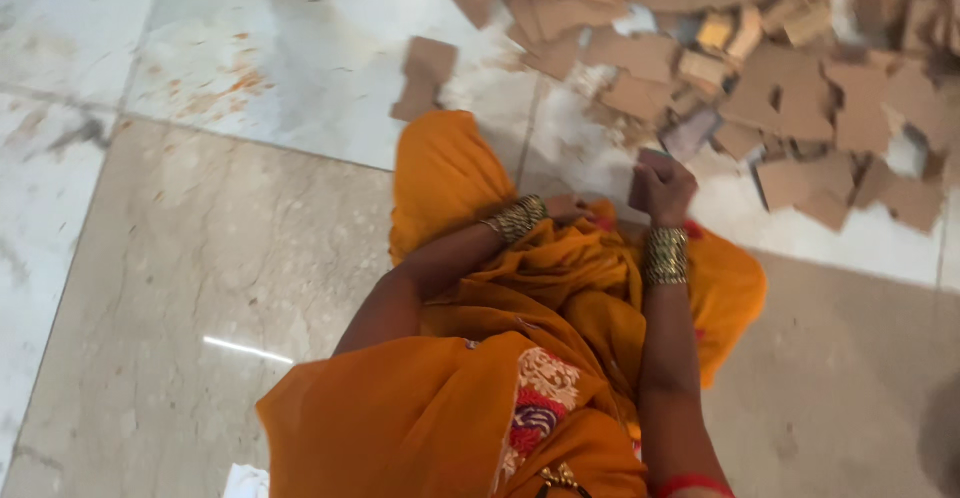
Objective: The person sits on the floor and repeatedly sands the edges of small cardboard pieces using a sanding block. They pick up each piece, rub its edges, and place it into a growing stack to the left.
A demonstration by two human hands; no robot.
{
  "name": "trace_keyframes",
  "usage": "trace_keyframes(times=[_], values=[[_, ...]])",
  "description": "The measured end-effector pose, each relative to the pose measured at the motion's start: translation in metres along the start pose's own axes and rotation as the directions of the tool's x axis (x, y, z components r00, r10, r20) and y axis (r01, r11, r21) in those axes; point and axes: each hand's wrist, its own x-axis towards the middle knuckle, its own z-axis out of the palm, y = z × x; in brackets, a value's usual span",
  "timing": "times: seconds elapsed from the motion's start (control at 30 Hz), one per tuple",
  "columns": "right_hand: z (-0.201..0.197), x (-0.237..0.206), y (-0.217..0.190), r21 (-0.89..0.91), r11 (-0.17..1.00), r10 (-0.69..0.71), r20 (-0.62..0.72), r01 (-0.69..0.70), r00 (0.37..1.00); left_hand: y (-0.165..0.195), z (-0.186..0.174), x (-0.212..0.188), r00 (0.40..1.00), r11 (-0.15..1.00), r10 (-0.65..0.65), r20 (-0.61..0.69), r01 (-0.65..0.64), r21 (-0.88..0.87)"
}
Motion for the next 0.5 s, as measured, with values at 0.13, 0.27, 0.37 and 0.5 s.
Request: trace_keyframes(times=[0.13, 0.27, 0.37, 0.5], values=[[-0.002, -0.003, 0.007, 0.036, 0.997, 0.064, -0.022, -0.063, 0.998, -0.013, -0.010, 0.014, 0.986, 0.997, 0.069, -0.153, -0.075, -0.032], [-0.010, 0.003, 0.010, 0.059, 0.984, 0.173, -0.074, -0.169, 0.982, -0.015, -0.027, 0.015, 0.899, 0.980, 0.192, -0.394, -0.151, 0.133], [-0.012, 0.008, 0.014, 0.176, 0.958, 0.243, -0.090, -0.225, 0.966, 0.001, -0.048, 0.019, 0.945, 0.984, 0.108, -0.309, -0.058, 0.166], [-0.011, 0.014, 0.026, 0.192, 0.936, 0.317, -0.093, -0.296, 0.944, 0.038, -0.079, 0.052, 0.902, 0.847, 0.254, -0.350, -0.032, 0.531]])
